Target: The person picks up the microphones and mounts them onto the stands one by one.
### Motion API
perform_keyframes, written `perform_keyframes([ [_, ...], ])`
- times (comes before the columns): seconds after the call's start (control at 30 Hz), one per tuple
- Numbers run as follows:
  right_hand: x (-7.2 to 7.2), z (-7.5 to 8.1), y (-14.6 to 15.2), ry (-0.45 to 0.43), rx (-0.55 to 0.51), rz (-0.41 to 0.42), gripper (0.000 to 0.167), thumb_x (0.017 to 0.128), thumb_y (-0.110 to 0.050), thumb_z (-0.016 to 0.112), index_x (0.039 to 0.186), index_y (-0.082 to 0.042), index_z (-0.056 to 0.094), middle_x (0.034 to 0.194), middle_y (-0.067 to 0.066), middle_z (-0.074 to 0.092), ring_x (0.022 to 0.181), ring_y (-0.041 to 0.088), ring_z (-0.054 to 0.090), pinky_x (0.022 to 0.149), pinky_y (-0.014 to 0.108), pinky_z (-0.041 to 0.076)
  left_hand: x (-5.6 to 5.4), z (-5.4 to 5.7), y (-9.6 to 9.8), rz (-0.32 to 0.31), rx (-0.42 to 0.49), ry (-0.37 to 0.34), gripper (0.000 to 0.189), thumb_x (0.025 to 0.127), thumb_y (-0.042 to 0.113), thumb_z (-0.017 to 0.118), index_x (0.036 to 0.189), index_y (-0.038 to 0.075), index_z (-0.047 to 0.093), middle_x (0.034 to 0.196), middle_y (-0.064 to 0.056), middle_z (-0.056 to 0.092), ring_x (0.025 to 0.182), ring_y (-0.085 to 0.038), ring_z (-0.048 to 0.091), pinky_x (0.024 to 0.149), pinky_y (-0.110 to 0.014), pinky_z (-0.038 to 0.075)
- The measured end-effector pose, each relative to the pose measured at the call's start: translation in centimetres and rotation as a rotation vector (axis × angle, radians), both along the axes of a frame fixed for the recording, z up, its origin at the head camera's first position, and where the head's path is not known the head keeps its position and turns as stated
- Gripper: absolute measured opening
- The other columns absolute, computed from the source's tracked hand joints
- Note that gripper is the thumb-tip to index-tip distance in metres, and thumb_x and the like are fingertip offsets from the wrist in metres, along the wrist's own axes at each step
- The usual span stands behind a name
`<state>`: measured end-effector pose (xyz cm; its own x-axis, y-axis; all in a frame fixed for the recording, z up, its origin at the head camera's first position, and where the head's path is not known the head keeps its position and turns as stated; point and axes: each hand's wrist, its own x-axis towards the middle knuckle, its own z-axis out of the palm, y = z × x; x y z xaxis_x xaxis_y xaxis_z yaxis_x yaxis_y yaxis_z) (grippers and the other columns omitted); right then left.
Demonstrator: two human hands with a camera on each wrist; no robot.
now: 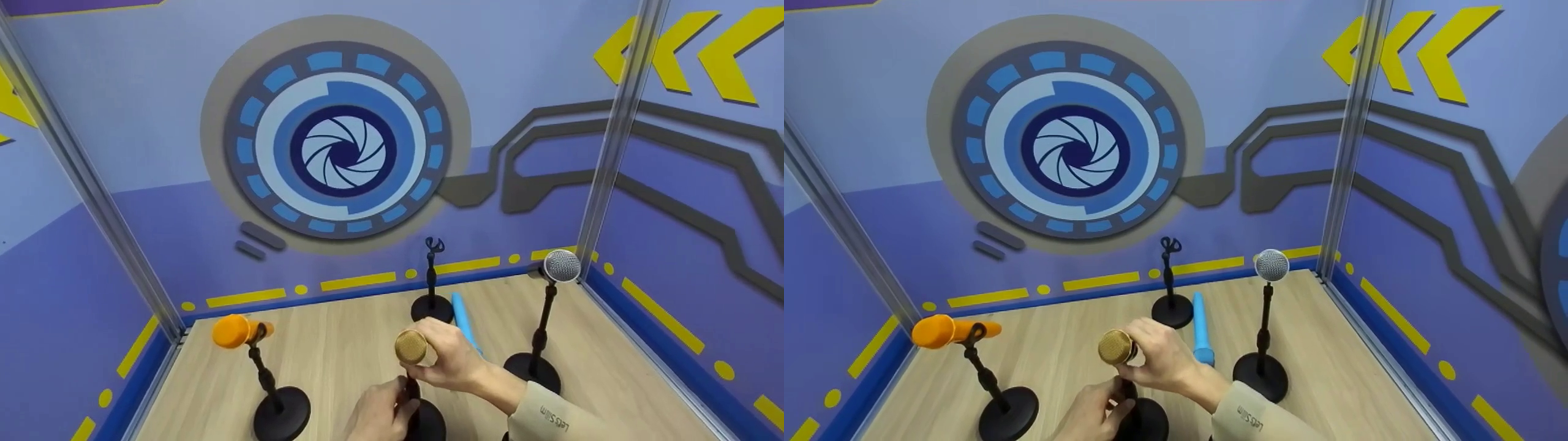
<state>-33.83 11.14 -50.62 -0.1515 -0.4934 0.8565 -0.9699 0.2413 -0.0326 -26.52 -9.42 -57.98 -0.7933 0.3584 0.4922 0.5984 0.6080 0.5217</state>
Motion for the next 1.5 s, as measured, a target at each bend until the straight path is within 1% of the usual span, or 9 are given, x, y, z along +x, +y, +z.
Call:
perform_keyframes([
  [0.3, 0.5, -1.1, 1.4, -0.052, -0.024, 0.012, 0.043, 0.101, -0.017, 0.078, 0.144, -0.013, 0.069, 0.126, 0.001, 0.079, 0.099, 0.012, 0.071, 0.083, 0.021, 0.057, -0.1, 0.1, 0.1, 0.003, -0.032, 0.027, 0.020, 0.104, 0.024, 0.074, 0.089, 0.021, 0.061, 0.071, 0.015, 0.051, 0.063, 0.006, 0.038, 0.060, -0.012, 0.032],
  [0.47, 0.6, -2.5, 2.4, -0.084, -0.028, -0.035, 0.048, 0.098, -0.015, 0.081, 0.145, -0.013, 0.069, 0.127, 0.000, 0.080, 0.101, 0.013, 0.073, 0.081, 0.021, 0.058, -0.1, 0.2, 0.1, 0.002, -0.033, 0.024, 0.014, 0.104, 0.024, 0.074, 0.093, 0.019, 0.067, 0.072, 0.013, 0.059, 0.064, 0.007, 0.044, 0.060, -0.012, 0.035],
  [0.7, 1.3, -4.7, 3.3, -0.156, 0.016, -0.104, 0.047, 0.092, -0.001, 0.081, 0.136, -0.015, 0.073, 0.118, 0.000, 0.081, 0.099, 0.014, 0.074, 0.082, 0.025, 0.058, -0.1, 0.1, 0.0, 0.002, -0.009, 0.036, 0.009, 0.105, 0.025, 0.074, 0.105, 0.017, 0.076, 0.087, 0.007, 0.076, 0.078, 0.004, 0.066, 0.068, -0.019, 0.053],
  [0.87, 1.7, -6.8, 3.6, -0.197, 0.109, -0.123, 0.040, 0.089, 0.000, 0.082, 0.126, -0.015, 0.074, 0.115, 0.000, 0.081, 0.100, 0.017, 0.076, 0.084, 0.033, 0.062, -0.1, 0.2, 0.1, 0.001, 0.032, 0.071, 0.009, 0.107, 0.025, 0.074, 0.113, 0.018, 0.078, 0.096, 0.005, 0.079, 0.087, -0.006, 0.074, 0.073, -0.025, 0.057],
  [1.0, 1.8, -8.7, 3.8, -0.245, 0.194, -0.075, 0.036, 0.093, -0.010, 0.082, 0.127, -0.017, 0.073, 0.118, -0.001, 0.079, 0.103, 0.017, 0.075, 0.084, 0.032, 0.063, -0.1, 0.3, 0.1, 0.002, 0.084, 0.060, 0.013, 0.108, 0.025, 0.073, 0.118, 0.019, 0.079, 0.100, 0.004, 0.080, 0.090, -0.012, 0.075, 0.073, -0.025, 0.054],
  [1.03, 0.7, -10.7, 4.0, -0.234, 0.217, -0.063, 0.034, 0.096, -0.015, 0.080, 0.129, -0.016, 0.073, 0.121, 0.000, 0.078, 0.107, 0.017, 0.075, 0.089, 0.033, 0.063, -0.1, 0.3, 0.1, 0.004, 0.089, 0.067, 0.012, 0.108, 0.024, 0.073, 0.118, 0.019, 0.079, 0.100, 0.004, 0.080, 0.089, -0.011, 0.074, 0.073, -0.025, 0.054],
  [1.23, 1.4, -12.1, 3.8, -0.318, 0.393, -0.080, 0.035, 0.104, -0.038, 0.078, 0.130, -0.015, 0.073, 0.119, 0.001, 0.075, 0.107, 0.011, 0.072, 0.090, 0.027, 0.061, -0.2, -0.1, 0.5, -0.011, 0.084, 0.139, 0.008, 0.104, 0.018, 0.075, 0.111, 0.015, 0.078, 0.096, 0.001, 0.079, 0.088, -0.011, 0.075, 0.072, -0.024, 0.059],
  [1.27, 2.7, -10.5, 3.6, -0.352, 0.423, -0.093, 0.034, 0.103, -0.037, 0.080, 0.129, -0.016, 0.074, 0.116, 0.000, 0.075, 0.103, 0.009, 0.072, 0.084, 0.024, 0.060, -0.2, -0.1, 0.6, -0.018, 0.086, 0.129, 0.008, 0.104, 0.017, 0.074, 0.111, 0.014, 0.078, 0.096, 0.001, 0.080, 0.088, -0.011, 0.076, 0.072, -0.024, 0.060],
  [1.5, 2.8, -11.3, 2.8, -0.297, 0.517, -0.145, 0.044, 0.098, -0.040, 0.088, 0.133, -0.016, 0.075, 0.115, 0.000, 0.073, 0.103, 0.008, 0.069, 0.084, 0.020, 0.057, -0.6, -0.1, 0.4, -0.079, 0.151, -0.015, 0.010, 0.109, 0.016, 0.069, 0.114, 0.011, 0.076, 0.100, -0.005, 0.082, 0.091, -0.009, 0.079, 0.071, -0.027, 0.066],
])
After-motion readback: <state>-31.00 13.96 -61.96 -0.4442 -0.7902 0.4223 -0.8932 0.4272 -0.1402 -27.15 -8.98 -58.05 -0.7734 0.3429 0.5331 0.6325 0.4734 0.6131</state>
